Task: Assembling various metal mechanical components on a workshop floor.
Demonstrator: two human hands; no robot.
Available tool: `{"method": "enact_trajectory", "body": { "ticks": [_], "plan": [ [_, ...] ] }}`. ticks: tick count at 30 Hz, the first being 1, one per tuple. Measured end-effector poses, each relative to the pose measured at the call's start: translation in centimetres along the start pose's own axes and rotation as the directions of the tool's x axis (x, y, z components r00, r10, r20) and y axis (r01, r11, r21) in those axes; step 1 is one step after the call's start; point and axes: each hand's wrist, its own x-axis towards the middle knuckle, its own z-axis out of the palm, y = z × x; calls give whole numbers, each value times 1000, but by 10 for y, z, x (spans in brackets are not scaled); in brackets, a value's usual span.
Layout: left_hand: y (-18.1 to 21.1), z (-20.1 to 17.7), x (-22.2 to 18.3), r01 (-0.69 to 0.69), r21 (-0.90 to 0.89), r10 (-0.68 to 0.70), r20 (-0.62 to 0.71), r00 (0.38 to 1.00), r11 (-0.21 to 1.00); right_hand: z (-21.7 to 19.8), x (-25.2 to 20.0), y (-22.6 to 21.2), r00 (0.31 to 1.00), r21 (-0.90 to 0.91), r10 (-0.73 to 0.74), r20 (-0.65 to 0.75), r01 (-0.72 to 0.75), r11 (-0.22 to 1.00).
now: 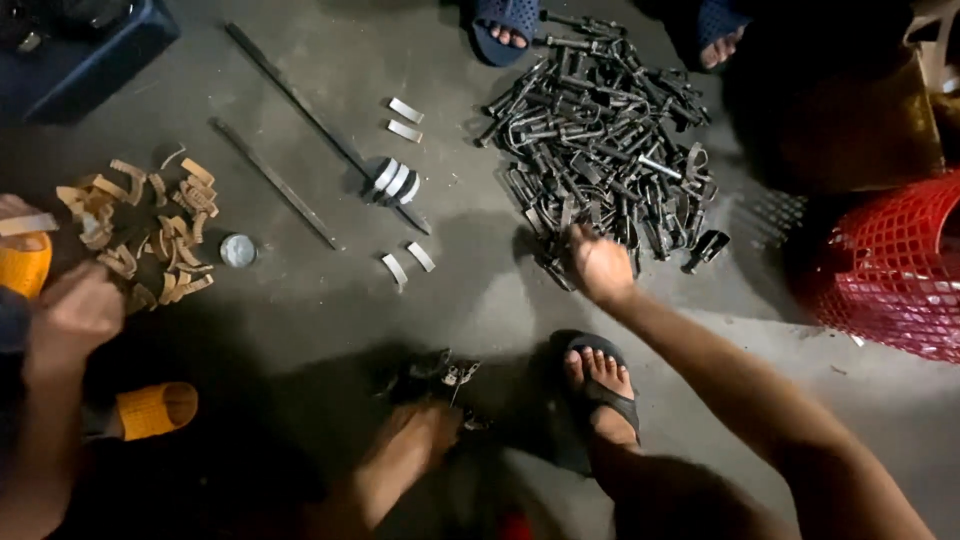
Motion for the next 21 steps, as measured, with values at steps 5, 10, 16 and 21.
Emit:
{"method": "enact_trajectory", "body": {
  "ticks": [5, 10, 16, 21],
  "plan": [
    [-134, -122, 44, -210, -969, -31, -216, 976, 132, 4, 104, 15, 971, -57, 215, -103, -221, 974],
    [-68, -120, 96, 57, -982, -161, 87, 983, -181, -35, 116, 10, 957, 146, 231, -175, -207, 967],
    [-59, -87, 121, 64, -998, -130, 66, 989, -21, -39, 78, 114, 946, 196, 194, -261, -145, 970],
    [-155, -127, 76, 124, -981, 57, 117, 992, -147, 56, 21, 247, 976, -899, -67, 209, 218, 380]
  ]
}}
